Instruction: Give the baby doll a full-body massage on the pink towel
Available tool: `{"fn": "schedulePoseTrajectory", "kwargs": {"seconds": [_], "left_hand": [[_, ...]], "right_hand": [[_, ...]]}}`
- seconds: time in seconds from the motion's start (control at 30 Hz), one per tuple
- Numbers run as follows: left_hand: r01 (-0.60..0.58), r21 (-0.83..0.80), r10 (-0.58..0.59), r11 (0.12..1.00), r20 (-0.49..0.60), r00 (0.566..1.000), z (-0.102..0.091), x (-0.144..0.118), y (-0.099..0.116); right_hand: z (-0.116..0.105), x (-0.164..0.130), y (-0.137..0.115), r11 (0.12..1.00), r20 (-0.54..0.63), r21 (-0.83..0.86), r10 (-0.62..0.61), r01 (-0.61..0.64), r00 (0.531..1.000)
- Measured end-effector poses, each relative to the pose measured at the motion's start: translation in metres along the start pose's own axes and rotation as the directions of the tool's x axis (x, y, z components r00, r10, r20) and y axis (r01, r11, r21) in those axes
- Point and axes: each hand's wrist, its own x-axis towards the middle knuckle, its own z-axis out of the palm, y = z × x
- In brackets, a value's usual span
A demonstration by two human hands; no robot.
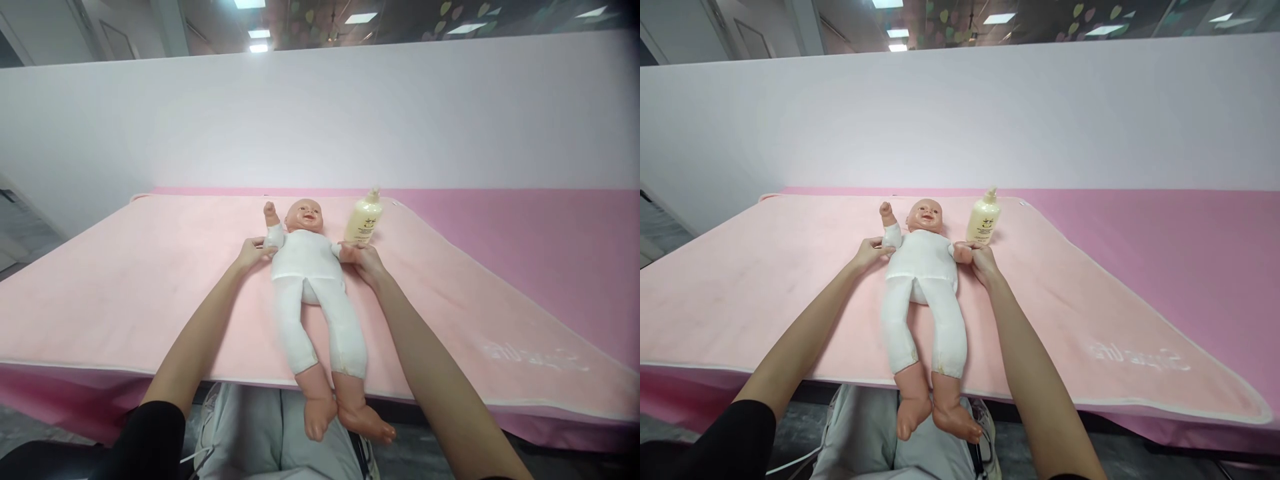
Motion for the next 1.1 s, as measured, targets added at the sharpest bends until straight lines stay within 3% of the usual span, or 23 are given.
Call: {"fn": "schedulePoseTrajectory", "kwargs": {"seconds": [0.17,0.37,0.57,0.67,0.77,1.1], "left_hand": [[0.082,-0.066,-0.081,0.994,0.015,0.997,-0.010,0.000,-0.001],[0.039,-0.072,-0.035,0.997,0.054,0.998,-0.009,0.004,-0.002],[0.065,0.082,-0.055,0.995,-0.118,0.991,-0.005,0.010,-0.007],[0.100,0.145,-0.073,0.984,-0.177,0.981,-0.005,0.015,-0.012],[0.093,0.196,-0.051,0.976,-0.213,0.976,-0.004,0.018,-0.015],[0.003,0.194,-0.007,0.981,0.019,1.000,-0.008,0.001,-0.006]], "right_hand": [[-0.003,-0.002,-0.002,1.000,0.065,0.023,0.010,-0.011,0.998],[-0.001,-0.003,-0.007,0.997,0.171,0.076,-0.009,-0.004,0.985],[0.003,0.004,0.003,1.000,0.044,0.016,0.002,-0.003,0.999],[0.005,0.007,0.009,0.998,-0.060,-0.063,0.005,-0.009,0.998],[0.006,0.008,0.011,0.996,-0.093,-0.084,0.011,-0.019,0.996],[0.006,-0.003,0.000,0.999,0.015,-0.035,0.020,-0.019,1.000]]}}
